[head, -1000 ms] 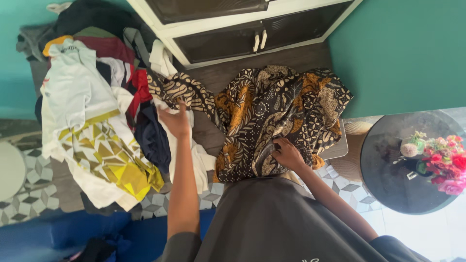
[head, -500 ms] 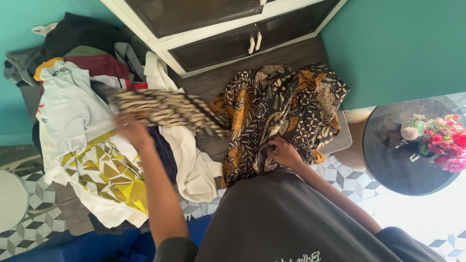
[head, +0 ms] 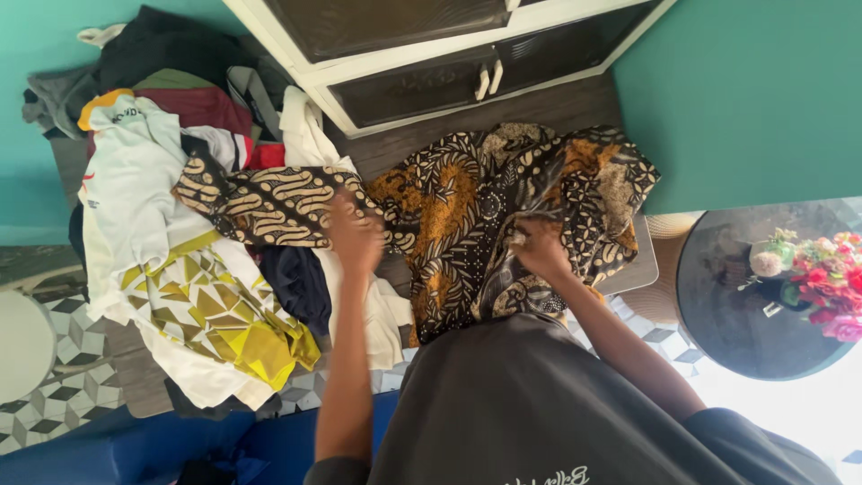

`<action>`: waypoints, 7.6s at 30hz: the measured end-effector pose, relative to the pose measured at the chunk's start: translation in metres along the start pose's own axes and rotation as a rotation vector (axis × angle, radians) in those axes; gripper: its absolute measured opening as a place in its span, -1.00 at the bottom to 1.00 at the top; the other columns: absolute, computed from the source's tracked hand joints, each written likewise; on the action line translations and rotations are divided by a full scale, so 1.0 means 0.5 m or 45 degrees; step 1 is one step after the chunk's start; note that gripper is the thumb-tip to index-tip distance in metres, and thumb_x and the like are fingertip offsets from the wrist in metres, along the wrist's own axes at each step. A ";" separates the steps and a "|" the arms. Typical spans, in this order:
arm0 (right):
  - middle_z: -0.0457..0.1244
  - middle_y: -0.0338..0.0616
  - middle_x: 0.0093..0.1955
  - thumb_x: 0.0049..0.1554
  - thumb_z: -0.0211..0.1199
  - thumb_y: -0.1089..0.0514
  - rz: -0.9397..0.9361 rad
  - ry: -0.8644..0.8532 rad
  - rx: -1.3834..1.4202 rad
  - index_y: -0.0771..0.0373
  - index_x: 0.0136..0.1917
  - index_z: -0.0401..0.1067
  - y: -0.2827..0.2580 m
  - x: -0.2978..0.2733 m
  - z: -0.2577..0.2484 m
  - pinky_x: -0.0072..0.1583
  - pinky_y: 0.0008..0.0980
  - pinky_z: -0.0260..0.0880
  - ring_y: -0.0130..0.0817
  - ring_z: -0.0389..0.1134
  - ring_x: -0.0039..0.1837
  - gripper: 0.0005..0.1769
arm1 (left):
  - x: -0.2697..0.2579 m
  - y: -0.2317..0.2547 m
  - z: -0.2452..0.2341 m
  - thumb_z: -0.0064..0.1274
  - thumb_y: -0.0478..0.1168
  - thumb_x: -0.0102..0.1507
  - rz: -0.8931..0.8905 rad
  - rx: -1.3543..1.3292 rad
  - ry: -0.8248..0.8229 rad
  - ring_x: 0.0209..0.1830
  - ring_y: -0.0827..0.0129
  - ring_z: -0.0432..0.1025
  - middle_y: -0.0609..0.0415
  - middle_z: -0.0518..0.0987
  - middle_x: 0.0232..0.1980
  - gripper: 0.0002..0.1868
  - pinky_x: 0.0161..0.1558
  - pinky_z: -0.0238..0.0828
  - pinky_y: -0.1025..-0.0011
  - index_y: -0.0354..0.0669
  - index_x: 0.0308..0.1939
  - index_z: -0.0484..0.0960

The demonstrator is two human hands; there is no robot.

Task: The person spreads a patterned shirt onto a wooden surface, smooths the fabric, and folds the sleeves and sides inward to create a rectangular shape.

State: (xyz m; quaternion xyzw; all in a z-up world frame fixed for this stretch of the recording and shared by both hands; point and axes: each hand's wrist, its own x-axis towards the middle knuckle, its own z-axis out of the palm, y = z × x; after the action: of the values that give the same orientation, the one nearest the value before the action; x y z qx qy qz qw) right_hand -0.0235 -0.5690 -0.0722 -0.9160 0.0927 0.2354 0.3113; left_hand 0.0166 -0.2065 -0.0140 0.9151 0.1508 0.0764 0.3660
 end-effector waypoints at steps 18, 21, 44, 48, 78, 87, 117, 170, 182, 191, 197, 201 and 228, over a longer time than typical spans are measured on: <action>0.35 0.12 0.27 0.19 0.18 0.00 0.000 0.484 0.356 0.19 0.28 0.42 -0.065 0.132 -0.243 0.13 -0.04 0.46 -0.03 0.42 0.15 -0.57 | 0.177 0.095 0.320 0.06 0.00 0.36 0.431 0.453 -0.515 0.55 -0.04 0.12 -0.16 0.22 0.53 -0.24 0.50 0.09 0.00 -0.10 0.56 0.10; 0.26 0.41 0.29 0.23 0.25 -0.18 -0.296 0.775 0.086 0.43 0.41 0.27 -0.014 0.200 -0.246 0.26 0.15 0.30 0.29 0.28 0.28 -0.27 | 0.200 0.118 0.329 0.21 0.07 0.13 0.594 0.519 -0.390 0.48 -0.27 0.16 -0.26 0.22 0.51 0.01 0.38 0.03 -0.16 -0.15 0.54 0.04; 0.42 0.07 0.19 0.22 0.17 -0.37 0.152 -0.473 0.264 0.15 0.26 0.52 -0.103 0.257 -0.207 0.24 -0.10 0.41 -0.18 0.45 0.14 -0.37 | 0.077 0.045 0.132 -0.18 0.22 0.41 -0.218 0.218 -1.045 -0.64 0.45 0.33 0.14 0.56 -0.43 -0.39 -0.47 0.41 0.25 -0.17 0.29 0.49; 0.39 -0.01 0.28 0.17 0.29 -0.07 -0.105 -0.262 0.172 0.06 0.26 0.56 -0.098 0.296 -0.226 0.27 -0.12 0.34 -0.19 0.40 0.22 -0.57 | 0.134 0.042 0.087 0.01 0.08 0.40 -0.075 0.159 -0.733 -0.66 0.32 0.36 0.00 0.54 -0.52 -0.47 -0.45 0.39 0.20 -0.17 0.32 0.50; 0.38 0.10 -0.09 -0.06 0.48 -0.01 0.365 0.604 0.416 0.39 0.23 0.26 0.360 -0.059 0.024 0.04 -0.09 0.43 -0.01 0.45 -0.04 -0.27 | -0.210 -0.118 0.190 0.12 -0.02 0.21 0.106 0.565 -0.690 0.59 -0.06 -0.03 -0.16 -0.03 0.65 -0.07 0.46 0.04 0.03 0.01 0.60 0.03; 0.43 -0.03 -0.33 0.16 0.22 -0.40 0.657 -0.184 0.438 0.35 -0.16 0.62 0.383 -0.090 -0.046 -0.07 -0.22 0.52 -0.16 0.51 -0.22 -0.30 | -0.323 0.146 0.302 -0.05 0.20 0.34 -0.138 0.135 -0.657 0.09 0.12 0.55 -0.06 0.64 0.11 -0.43 0.11 0.48 0.16 -0.13 0.21 0.52; 0.26 -0.26 -0.20 0.21 0.20 0.20 0.184 0.752 0.989 0.36 -0.04 0.44 0.555 -0.227 -0.299 -0.19 -0.47 0.20 -0.50 0.21 -0.23 -0.85 | -0.446 0.096 0.370 0.16 -0.05 0.27 -0.029 0.631 -0.419 0.24 -0.14 0.25 -0.25 0.33 0.20 -0.45 0.22 0.26 -0.03 -0.15 0.24 0.32; 0.32 0.06 -0.15 -0.05 0.31 0.19 -0.583 0.285 0.135 0.31 -0.11 0.53 0.055 -0.185 -0.009 0.05 -0.01 0.41 0.07 0.38 -0.01 -0.78 | -0.196 0.337 0.270 0.18 -0.41 -0.08 1.224 0.236 -0.807 0.36 -0.12 0.33 -0.21 0.48 0.30 -0.14 0.37 0.04 -0.02 -0.19 0.34 0.34; 0.36 -0.02 0.25 0.07 0.22 -0.02 0.009 0.052 -0.199 0.04 0.27 0.48 0.148 -0.145 -0.047 0.13 -0.04 0.45 0.05 0.43 0.15 -0.51 | -0.208 0.203 0.302 -0.03 0.28 0.39 0.451 0.625 -1.528 0.06 -0.09 0.53 -0.21 0.65 0.03 -0.39 0.14 0.42 0.01 -0.24 -0.02 0.70; 0.42 0.02 0.00 0.07 0.28 -0.03 -0.044 -0.098 -0.222 -0.02 0.17 0.58 0.151 -0.111 -0.033 0.09 -0.06 0.47 0.03 0.46 0.05 -0.61 | -0.191 0.223 0.275 0.02 -0.06 0.32 0.358 0.444 -1.686 -0.29 0.08 0.61 0.00 0.69 -0.32 -0.74 -0.09 0.59 0.08 -0.10 -0.03 0.62; 0.43 0.05 0.04 0.26 0.24 0.18 0.177 0.731 0.190 0.10 0.18 0.58 0.149 -0.066 -0.175 0.13 -0.22 0.48 -0.17 0.48 0.07 -0.77 | -0.148 0.307 0.270 0.20 -0.10 0.24 0.896 -0.056 -0.890 0.11 0.08 0.43 -0.18 0.55 0.04 -0.50 0.23 0.34 0.12 -0.22 0.19 0.48; 0.28 0.08 0.13 0.18 0.31 0.30 -0.115 1.063 0.143 0.33 0.29 0.38 0.124 -0.073 -0.204 0.06 -0.13 0.45 -0.09 0.40 0.05 -0.59 | -0.131 0.319 0.259 0.14 -0.16 0.32 0.830 0.004 -0.688 0.28 0.07 0.38 -0.19 0.50 0.19 -0.48 0.37 0.27 0.10 -0.26 0.31 0.39; -0.20 0.16 0.71 0.31 -0.11 -0.14 -0.034 0.426 -0.336 0.21 0.65 -0.01 0.170 0.241 -0.098 0.57 0.07 -0.04 0.10 -0.21 0.68 -0.26 | 0.123 -0.116 0.170 -0.40 0.21 0.42 0.162 1.062 -0.629 0.64 -0.03 -0.21 -0.16 -0.08 0.65 -0.25 0.54 -0.36 0.00 -0.04 0.60 -0.08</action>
State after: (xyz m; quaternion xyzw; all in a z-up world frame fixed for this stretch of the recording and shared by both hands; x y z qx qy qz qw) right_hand 0.0732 -0.6689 -0.1420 -0.9763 0.0995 0.0859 0.1720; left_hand 0.0832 -0.2013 -0.1135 0.9819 0.0210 -0.1878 -0.0122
